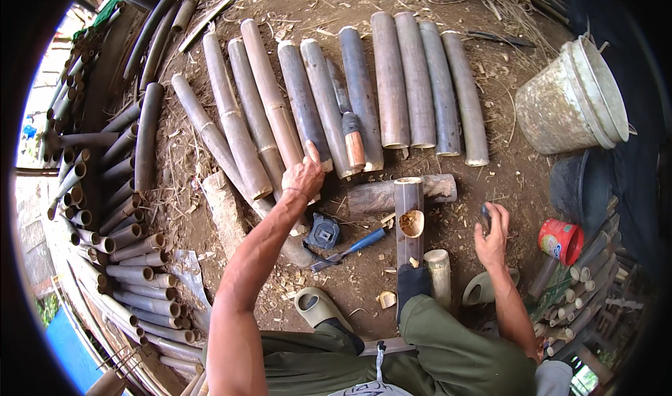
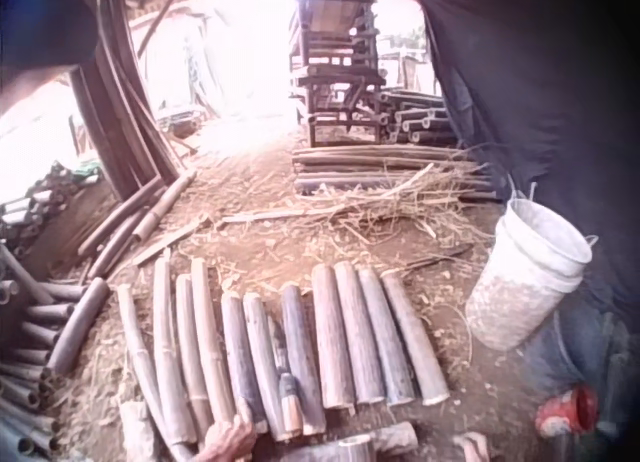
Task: The person measures, cuts, and carves bamboo segments using a measuring tape, saw, and carving tool.
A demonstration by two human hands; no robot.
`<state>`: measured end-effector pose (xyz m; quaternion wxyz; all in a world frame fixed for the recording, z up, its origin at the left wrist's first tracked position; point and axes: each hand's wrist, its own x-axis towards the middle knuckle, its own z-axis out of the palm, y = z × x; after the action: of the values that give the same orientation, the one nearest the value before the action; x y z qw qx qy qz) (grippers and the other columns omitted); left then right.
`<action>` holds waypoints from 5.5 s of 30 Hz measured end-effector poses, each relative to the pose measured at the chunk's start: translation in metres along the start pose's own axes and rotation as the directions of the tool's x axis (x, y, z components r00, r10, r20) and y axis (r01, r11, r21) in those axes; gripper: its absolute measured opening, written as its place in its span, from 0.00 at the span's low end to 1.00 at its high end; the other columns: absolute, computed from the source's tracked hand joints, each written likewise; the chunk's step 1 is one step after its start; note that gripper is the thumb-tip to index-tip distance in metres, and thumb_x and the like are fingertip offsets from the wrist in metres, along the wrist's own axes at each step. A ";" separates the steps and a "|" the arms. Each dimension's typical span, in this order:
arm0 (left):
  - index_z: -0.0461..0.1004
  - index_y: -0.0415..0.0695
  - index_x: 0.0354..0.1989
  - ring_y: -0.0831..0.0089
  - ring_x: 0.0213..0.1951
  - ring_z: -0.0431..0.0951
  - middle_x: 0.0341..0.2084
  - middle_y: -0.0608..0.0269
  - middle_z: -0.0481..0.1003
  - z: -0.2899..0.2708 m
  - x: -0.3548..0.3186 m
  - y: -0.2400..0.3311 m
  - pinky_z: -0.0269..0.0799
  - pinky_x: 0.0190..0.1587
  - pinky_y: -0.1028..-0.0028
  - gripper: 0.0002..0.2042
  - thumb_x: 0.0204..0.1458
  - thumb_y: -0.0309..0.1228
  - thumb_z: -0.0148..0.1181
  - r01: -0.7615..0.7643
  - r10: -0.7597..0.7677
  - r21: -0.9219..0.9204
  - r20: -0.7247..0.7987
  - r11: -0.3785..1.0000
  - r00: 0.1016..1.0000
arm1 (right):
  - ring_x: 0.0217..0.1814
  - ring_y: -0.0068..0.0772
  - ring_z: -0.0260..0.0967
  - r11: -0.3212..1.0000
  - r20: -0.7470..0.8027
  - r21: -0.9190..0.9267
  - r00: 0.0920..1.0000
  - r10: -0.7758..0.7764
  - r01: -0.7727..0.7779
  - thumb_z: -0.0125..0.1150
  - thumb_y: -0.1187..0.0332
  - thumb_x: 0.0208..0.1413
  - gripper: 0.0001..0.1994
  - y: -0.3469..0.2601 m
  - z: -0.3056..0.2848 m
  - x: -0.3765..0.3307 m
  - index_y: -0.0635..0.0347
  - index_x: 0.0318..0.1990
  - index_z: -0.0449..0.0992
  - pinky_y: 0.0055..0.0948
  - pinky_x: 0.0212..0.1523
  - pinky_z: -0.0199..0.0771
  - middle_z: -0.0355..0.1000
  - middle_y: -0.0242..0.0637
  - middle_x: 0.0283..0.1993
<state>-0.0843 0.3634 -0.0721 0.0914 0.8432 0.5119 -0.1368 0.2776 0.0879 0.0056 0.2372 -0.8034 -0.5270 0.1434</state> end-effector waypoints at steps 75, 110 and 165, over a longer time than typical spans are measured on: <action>0.69 0.40 0.51 0.55 0.45 0.79 0.41 0.51 0.76 -0.220 -0.190 0.225 0.74 0.49 0.64 0.33 0.33 0.34 0.75 -0.741 0.149 -0.670 -0.729 0.046 0.668 | 0.72 0.46 0.55 0.918 0.067 0.126 0.920 -0.386 0.376 0.70 0.68 0.42 0.48 -0.194 -0.277 -0.104 0.69 0.71 0.49 0.38 0.69 0.55 0.56 0.56 0.70; 0.68 0.36 0.52 0.67 0.47 0.76 0.43 0.54 0.76 -0.226 -0.197 0.218 0.72 0.51 0.67 0.37 0.35 0.40 0.79 -0.643 0.191 -0.765 -0.626 0.034 0.756 | 0.63 0.61 0.58 0.965 -0.152 0.255 0.984 0.094 -0.053 0.63 0.64 0.53 0.27 0.051 0.036 -0.160 0.66 0.59 0.68 0.51 0.64 0.60 0.64 0.59 0.57; 0.65 0.36 0.50 0.60 0.48 0.75 0.42 0.49 0.75 -0.210 -0.197 0.209 0.69 0.55 0.60 0.37 0.31 0.38 0.78 -0.595 0.158 -0.800 -0.598 -0.074 0.785 | 0.18 0.32 0.69 -0.122 0.650 0.760 0.741 0.168 -0.639 0.48 0.58 0.66 0.13 -0.039 0.019 -0.066 0.56 0.48 0.65 0.36 0.15 0.75 0.66 0.36 0.27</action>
<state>0.0439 0.1644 0.1933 0.5859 0.6636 0.2052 0.4175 0.2113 0.0448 0.0086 0.5611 -0.4938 -0.0274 0.6638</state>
